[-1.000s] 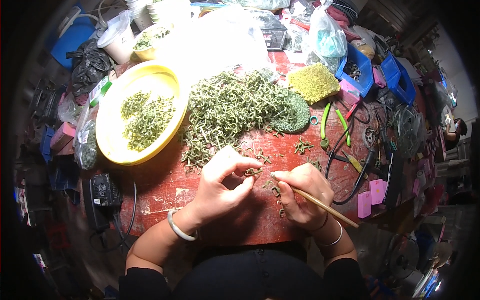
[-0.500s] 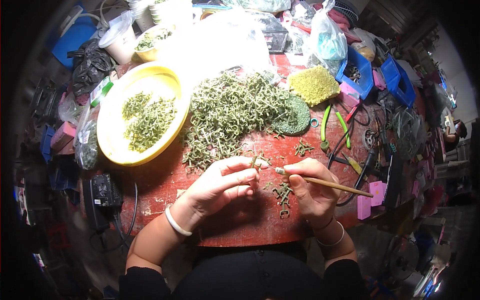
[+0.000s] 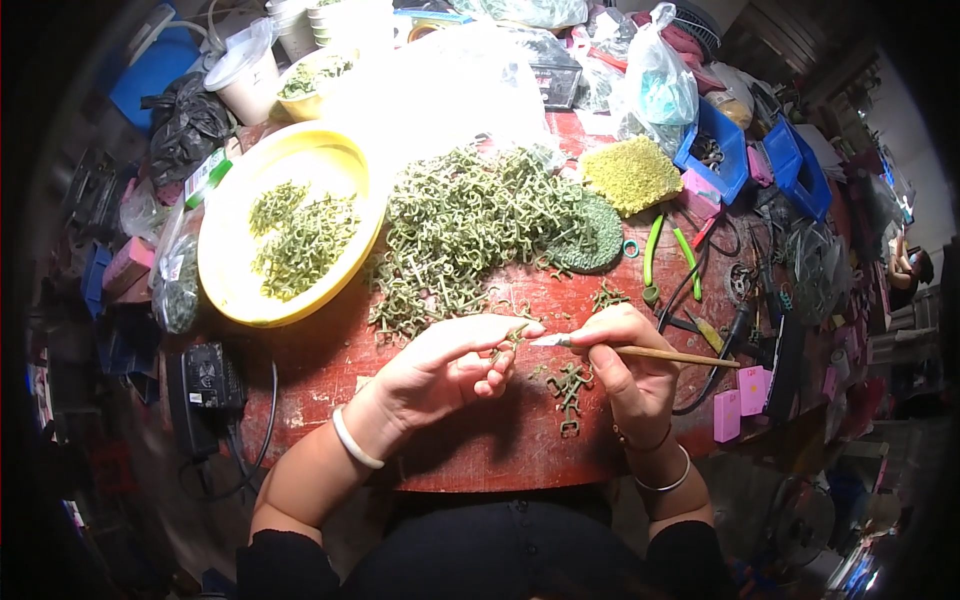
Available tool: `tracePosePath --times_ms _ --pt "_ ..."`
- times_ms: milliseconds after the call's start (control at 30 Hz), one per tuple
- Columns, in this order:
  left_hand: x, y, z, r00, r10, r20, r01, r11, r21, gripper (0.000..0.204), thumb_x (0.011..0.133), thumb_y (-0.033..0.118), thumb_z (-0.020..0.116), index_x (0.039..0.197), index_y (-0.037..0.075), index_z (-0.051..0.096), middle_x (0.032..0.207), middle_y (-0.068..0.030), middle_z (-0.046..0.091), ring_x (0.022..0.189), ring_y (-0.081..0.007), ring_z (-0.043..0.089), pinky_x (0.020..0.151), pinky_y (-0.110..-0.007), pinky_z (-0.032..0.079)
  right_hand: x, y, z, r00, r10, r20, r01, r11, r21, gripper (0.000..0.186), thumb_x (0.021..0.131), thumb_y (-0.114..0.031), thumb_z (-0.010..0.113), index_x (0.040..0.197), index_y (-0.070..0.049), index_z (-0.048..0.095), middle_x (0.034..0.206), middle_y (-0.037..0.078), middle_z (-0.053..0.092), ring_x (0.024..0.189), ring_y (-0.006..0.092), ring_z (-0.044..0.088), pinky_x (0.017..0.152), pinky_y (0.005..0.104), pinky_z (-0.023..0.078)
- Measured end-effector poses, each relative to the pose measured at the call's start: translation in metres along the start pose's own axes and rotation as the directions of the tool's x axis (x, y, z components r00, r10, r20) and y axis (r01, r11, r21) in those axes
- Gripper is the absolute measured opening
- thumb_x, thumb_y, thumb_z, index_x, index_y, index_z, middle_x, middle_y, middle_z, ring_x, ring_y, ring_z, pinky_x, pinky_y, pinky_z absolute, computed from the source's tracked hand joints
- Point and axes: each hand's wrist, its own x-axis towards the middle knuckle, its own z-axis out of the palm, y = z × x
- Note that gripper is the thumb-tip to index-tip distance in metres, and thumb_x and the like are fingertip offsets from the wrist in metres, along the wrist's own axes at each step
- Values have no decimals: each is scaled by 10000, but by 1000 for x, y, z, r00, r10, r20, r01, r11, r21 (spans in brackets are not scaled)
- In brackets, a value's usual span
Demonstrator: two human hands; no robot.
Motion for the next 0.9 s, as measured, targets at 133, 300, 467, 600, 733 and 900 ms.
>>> tracePosePath --times_ms 133,300,467,600,733,900 --pt "0 -2 1 1000 8 -7 -8 999 45 367 995 250 615 1262 -1 629 815 23 586 702 -47 537 623 -188 435 0 2 -1 997 36 70 -39 998 39 152 878 47 595 985 20 699 936 104 665 841 182 620 767 301 488" --pt "0 -3 -1 1000 21 -14 -20 996 83 331 984 263 629 1201 14 662 769 36 576 663 -38 516 573 -180 399 1 4 -1 995 9 101 -11 1000 16 158 866 54 604 980 14 706 913 102 663 831 185 622 762 301 485" --pt "1 -1 1 1000 15 -21 -11 989 146 326 975 276 641 1189 33 676 760 40 574 648 -37 512 551 -174 388 1 6 -1 993 13 115 -15 1000 9 185 835 65 603 972 5 712 890 97 669 814 190 614 745 308 476" --pt "-1 -1 -1 1000 -2 -24 6 987 160 328 980 269 638 1200 28 673 787 29 591 671 -42 528 566 -174 411 2 6 1 992 17 123 -18 1000 9 193 824 67 604 969 2 713 883 94 675 812 191 610 743 310 472" --pt "-2 -2 4 995 33 -91 -14 980 198 373 986 231 599 1243 -38 635 787 -30 600 652 -82 535 528 -191 400 2 4 1 992 20 123 -21 1000 7 187 824 65 605 964 3 713 886 94 681 816 193 609 743 309 469" --pt "-1 -3 -1 996 27 -87 -9 979 202 363 982 215 609 1244 -35 636 813 -35 624 684 -78 565 545 -185 418 1 4 3 992 25 120 -25 1000 -1 174 830 60 608 957 4 711 878 96 677 804 196 606 734 309 466"
